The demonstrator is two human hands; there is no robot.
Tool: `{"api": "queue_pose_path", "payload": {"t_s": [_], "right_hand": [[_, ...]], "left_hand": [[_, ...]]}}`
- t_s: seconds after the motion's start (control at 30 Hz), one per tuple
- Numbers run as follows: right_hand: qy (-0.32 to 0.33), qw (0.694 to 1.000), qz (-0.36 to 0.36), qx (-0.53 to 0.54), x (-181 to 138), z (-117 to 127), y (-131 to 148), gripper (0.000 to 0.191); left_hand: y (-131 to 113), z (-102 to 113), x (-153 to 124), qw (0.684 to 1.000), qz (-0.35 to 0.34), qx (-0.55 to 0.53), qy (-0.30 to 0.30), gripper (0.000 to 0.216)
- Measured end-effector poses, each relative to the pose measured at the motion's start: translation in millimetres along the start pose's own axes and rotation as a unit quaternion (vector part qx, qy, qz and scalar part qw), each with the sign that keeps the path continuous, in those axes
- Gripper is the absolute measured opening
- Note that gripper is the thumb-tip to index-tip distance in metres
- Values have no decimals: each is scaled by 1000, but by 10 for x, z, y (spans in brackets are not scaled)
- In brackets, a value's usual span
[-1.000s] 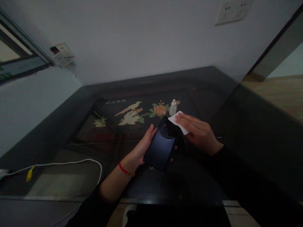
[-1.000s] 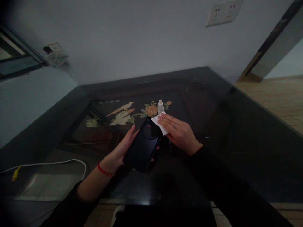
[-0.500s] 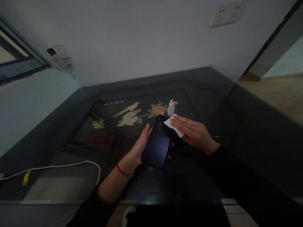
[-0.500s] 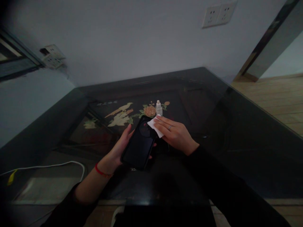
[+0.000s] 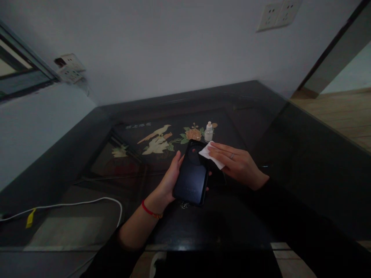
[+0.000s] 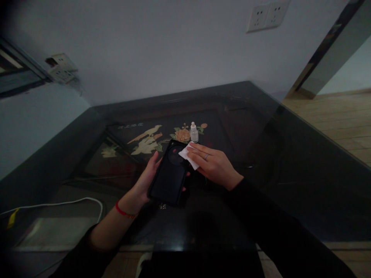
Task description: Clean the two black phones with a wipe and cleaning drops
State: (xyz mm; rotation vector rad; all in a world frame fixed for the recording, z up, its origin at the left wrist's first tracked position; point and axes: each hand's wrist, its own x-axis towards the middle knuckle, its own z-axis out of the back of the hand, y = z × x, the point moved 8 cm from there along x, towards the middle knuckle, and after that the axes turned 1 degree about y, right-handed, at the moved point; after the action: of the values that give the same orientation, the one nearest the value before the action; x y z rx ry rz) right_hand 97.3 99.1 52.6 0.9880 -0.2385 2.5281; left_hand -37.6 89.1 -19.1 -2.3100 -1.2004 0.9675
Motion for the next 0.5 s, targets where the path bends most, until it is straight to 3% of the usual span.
{"api": "queue_pose_path", "payload": {"t_s": [0.23,0.4,0.5], "right_hand": [[2,998,61,31,-15,-29,150,24],[-12,1000,-2,9,7,9,6,27],[-6,1000,2,13,15,-17,24,26]], "left_hand": [[-62,57,14,1000,-24,-4,-1,57],[20,6,5,999,14,3,30,59],[5,0,1,999,4,0,39,59]]}}
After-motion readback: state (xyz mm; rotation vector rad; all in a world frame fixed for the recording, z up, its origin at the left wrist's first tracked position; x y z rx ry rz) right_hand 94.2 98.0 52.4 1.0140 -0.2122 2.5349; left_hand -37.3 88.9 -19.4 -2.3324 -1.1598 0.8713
